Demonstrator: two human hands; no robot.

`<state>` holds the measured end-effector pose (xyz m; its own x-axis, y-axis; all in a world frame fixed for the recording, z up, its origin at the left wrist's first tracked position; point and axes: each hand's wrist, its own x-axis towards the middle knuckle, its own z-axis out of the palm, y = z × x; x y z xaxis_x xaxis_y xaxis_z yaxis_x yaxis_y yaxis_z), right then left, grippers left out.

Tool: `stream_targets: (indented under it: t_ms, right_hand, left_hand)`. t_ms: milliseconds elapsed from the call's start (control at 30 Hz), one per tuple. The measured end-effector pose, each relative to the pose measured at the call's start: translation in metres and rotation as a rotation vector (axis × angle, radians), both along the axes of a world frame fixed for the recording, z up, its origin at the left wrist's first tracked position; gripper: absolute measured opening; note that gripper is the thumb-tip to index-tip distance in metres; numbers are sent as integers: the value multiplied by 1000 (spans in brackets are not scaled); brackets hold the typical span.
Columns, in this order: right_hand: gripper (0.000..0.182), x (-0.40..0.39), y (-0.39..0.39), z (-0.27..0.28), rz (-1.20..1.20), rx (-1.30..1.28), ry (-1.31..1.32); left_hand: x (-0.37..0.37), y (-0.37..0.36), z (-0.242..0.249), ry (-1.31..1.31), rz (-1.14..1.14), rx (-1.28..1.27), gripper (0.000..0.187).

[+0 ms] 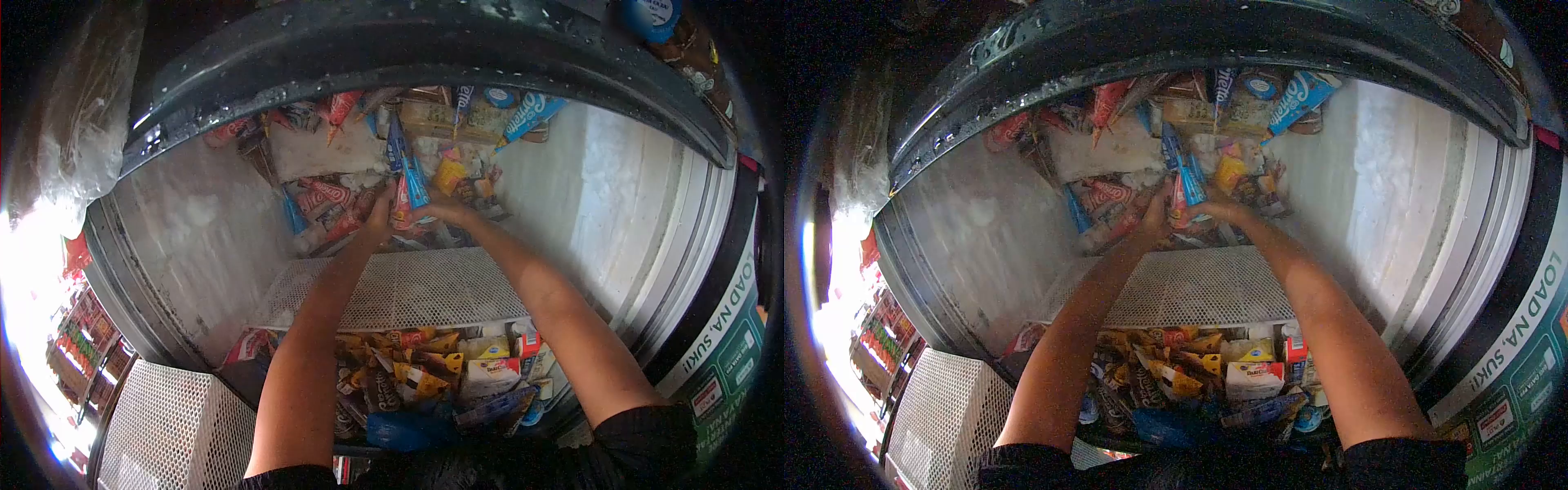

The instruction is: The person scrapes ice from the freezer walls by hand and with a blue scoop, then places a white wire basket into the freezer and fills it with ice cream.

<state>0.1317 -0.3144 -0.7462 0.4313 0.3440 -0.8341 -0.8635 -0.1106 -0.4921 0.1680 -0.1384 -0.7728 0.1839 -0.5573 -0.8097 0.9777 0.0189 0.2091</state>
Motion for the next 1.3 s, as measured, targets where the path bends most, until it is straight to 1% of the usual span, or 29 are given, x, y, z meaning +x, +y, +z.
stream_targets:
  t_ms: [67, 100, 133, 167, 200, 233, 267, 300, 367, 400, 433, 467, 500, 533, 600, 667, 700, 733, 767, 800, 900, 933, 1000, 1033, 1100, 1167, 1200, 1300]
  right_hand:
    - [70, -1, -2, 8, -18, -82, -43]
    - [70, -2, -4, 13, -17, -84, -41]
    - [66, -1, -4, 19, -147, 58, 42]
    - [61, -1, -4, 19, -277, 201, 122]
    - [61, 0, -3, 17, -277, 200, 122]
    - [55, -1, -3, 9, -265, 231, 189]
    - [49, 0, -5, 4, -253, 258, 256]
    - [49, 1, -6, 6, -254, 252, 256]
    - [43, 3, -3, 9, -286, 294, 281]
    - [43, 5, -3, 10, -284, 296, 277]
    - [37, 6, -2, 12, -342, 275, 336]
    - [31, 7, -1, 12, -399, 255, 395]
    - [31, 0, -2, 8, -396, 264, 389]
    - [33, -10, -4, 0, -255, 267, 138]
    - [35, -3, -3, 3, -111, 265, -133]
    - [48, 2, -4, 21, -281, 251, 203]
    - [48, 4, -5, 23, -286, 251, 209]
    - [49, 4, -7, 15, -248, 253, 290]
    - [50, 5, -10, 9, -206, 253, 362]
    - [50, 4, -11, 6, -207, 251, 358]
    - [49, 1, -12, 21, -235, 255, 352]
    - [47, 5, -14, 42, -273, 247, 322]
    - [44, 9, -16, 66, -304, 233, 278]
    - [41, 8, -17, 69, -296, 243, 242]
    - [39, 3, -17, 77, -286, 247, 200]
    - [36, 4, -19, 86, -270, 163, 169]
    - [36, 4, -23, 91, -267, 160, 155]
    - [33, 8, -24, 116, -274, 228, 116]
  left_hand:
    - [-3, 0, -11, -20, 29, -6, 74]
    - [-6, -1, -16, -39, 57, -13, 74]
    - [-10, 2, -24, -37, 57, -13, 74]
    - [-12, 7, -32, 20, 51, -27, 71]
    - [-15, 9, -40, 78, 46, -42, 68]
    - [-9, 4, -22, 77, 46, -45, 68]
    - [2, -5, 14, 92, 7, 64, 64]
    - [10, -12, 42, 108, -32, 174, 61]
    - [11, -16, 51, 98, -22, 200, 60]
    - [13, -17, 55, 88, -11, 233, 58]
    - [8, -14, 41, 83, -12, 236, 58]
    - [-4, -7, 14, 94, 102, 90, 55]
    - [-10, -2, -3, 100, 218, -53, 52]
    - [-12, -4, -4, 84, 221, -46, 52]
    - [-13, -14, -5, 75, 311, 146, 44]
    - [-13, -12, -14, 44, 268, 164, 42]
    - [-18, -10, -16, 26, 222, 184, 40]
    - [-22, -8, -14, 36, 216, 186, 40]
    - [-20, -8, -12, 30, 212, 88, 42]
    - [-17, -10, -9, 20, 210, -11, 43]
    - [-17, -17, 19, 11, 194, 13, 47]
    - [-19, -17, 26, 9, 196, 8, 47]
    - [-18, -18, 40, 102, 173, -40, 49]
    - [-15, -21, 48, 93, 178, -48, 49]
    - [-10, -28, 63, 68, 162, 31, 48]
    - [-6, -31, 77, 15, 176, 24, 48]
    - [-4, -33, 84, -27, 186, 26, 47]
    - [2, -34, 110, -80, 160, -25, 45]
